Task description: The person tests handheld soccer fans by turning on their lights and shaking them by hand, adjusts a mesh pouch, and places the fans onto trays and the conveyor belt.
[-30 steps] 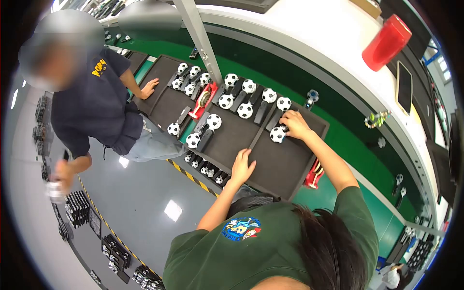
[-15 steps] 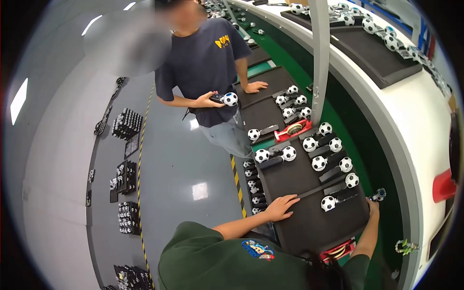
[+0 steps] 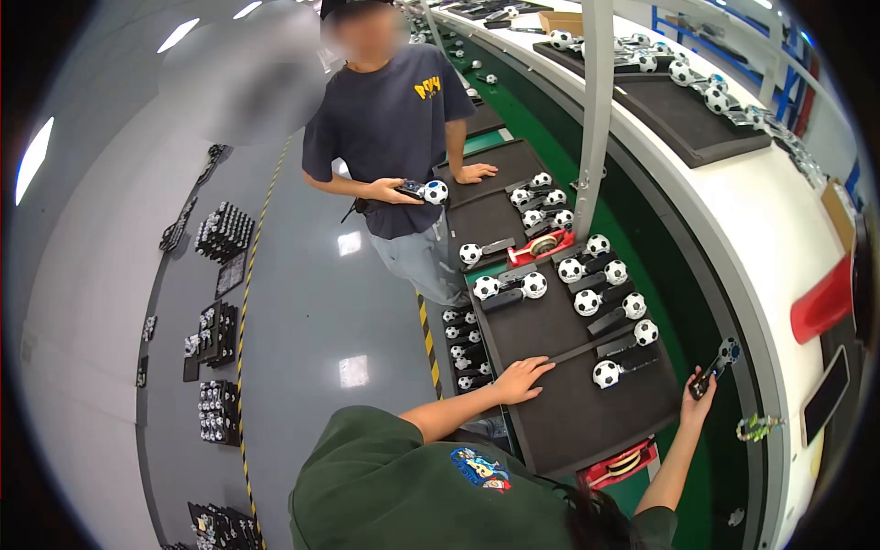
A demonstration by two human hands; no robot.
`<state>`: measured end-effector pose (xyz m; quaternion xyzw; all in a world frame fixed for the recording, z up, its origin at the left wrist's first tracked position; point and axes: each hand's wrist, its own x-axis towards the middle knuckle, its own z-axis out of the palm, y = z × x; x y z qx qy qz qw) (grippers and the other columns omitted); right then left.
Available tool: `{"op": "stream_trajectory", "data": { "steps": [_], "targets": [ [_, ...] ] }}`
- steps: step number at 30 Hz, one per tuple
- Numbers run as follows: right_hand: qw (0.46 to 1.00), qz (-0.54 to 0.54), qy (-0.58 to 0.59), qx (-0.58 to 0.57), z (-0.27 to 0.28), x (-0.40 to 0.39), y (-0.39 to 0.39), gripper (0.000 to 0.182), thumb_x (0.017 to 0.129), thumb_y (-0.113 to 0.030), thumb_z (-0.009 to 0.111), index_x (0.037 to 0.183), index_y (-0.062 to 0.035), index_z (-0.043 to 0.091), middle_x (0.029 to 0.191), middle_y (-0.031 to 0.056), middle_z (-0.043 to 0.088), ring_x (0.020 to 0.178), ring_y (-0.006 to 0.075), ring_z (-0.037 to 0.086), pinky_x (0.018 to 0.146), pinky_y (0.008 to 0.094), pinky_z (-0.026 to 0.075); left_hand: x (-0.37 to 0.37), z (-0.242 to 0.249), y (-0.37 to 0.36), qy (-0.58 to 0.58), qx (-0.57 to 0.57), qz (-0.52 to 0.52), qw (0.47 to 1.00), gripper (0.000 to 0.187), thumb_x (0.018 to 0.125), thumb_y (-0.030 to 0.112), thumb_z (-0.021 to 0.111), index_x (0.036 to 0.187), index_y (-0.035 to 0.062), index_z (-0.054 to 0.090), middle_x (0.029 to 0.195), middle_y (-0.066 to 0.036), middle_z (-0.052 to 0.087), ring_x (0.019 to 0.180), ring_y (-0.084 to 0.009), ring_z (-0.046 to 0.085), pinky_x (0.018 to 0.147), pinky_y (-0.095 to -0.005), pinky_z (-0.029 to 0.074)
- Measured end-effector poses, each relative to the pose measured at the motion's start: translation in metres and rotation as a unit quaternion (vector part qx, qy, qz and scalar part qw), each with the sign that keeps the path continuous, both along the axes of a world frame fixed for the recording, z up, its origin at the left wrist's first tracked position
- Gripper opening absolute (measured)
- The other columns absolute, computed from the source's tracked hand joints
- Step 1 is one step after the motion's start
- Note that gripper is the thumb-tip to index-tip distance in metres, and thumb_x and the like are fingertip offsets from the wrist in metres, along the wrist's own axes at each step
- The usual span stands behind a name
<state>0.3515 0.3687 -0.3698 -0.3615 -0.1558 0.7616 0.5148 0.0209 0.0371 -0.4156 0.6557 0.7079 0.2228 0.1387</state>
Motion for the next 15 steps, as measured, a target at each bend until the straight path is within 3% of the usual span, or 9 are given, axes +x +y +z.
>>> {"op": "stream_trajectory", "data": {
  "steps": [4,9,12,15],
  "targets": [
    [0.996,0.063,0.009,0.054,0.057,0.011,-0.1,0.033,0.092,-0.027,0.054,0.114,-0.002,0.051,0.095,0.011,0.062,0.068,0.0159,0.057,0.064,0.0218,0.051,0.0,-0.009,-0.001,-0.012,-0.004,0.009,1.0,0.069,0.078,0.022,0.062,0.14,0.0094,0.033,0.142,-0.016,0.034,0.126,-0.0324,0.04,0.102,-0.0401,0.034],
    [0.986,0.131,-0.055,0.088,0.084,0.012,-0.216,0.034,0.093,-0.028,0.046,0.111,0.001,0.051,0.084,0.0107,0.062,0.062,0.0159,0.055,0.059,0.0277,0.049,-0.005,-0.022,-0.002,-0.015,0.031,-0.018,0.999,0.069,0.077,0.022,0.062,0.138,0.0078,0.033,0.142,-0.018,0.031,0.127,-0.0356,0.038,0.104,-0.041,0.034],
    [0.992,0.041,-0.106,0.057,0.106,-0.014,-0.273,0.032,0.092,-0.024,0.046,0.109,0.0024,0.05,0.085,0.0144,0.063,0.062,0.0196,0.058,0.058,0.0294,0.049,0.001,-0.022,0.003,-0.031,0.027,-0.006,0.999,0.069,0.073,0.022,0.065,0.134,0.0051,0.037,0.14,-0.02,0.033,0.126,-0.0381,0.039,0.102,-0.0407,0.037],
    [0.988,0.067,-0.122,0.071,0.119,-0.036,-0.304,0.036,0.092,-0.019,0.046,0.123,-0.001,0.04,0.093,0.0173,0.062,0.066,0.02,0.06,0.06,0.0295,0.052,0.006,-0.016,0.006,-0.108,-0.038,0.008,0.993,0.068,0.074,0.022,0.065,0.133,0.0028,0.038,0.138,-0.02,0.036,0.126,-0.0385,0.039,0.103,-0.041,0.035]
  ]
}}
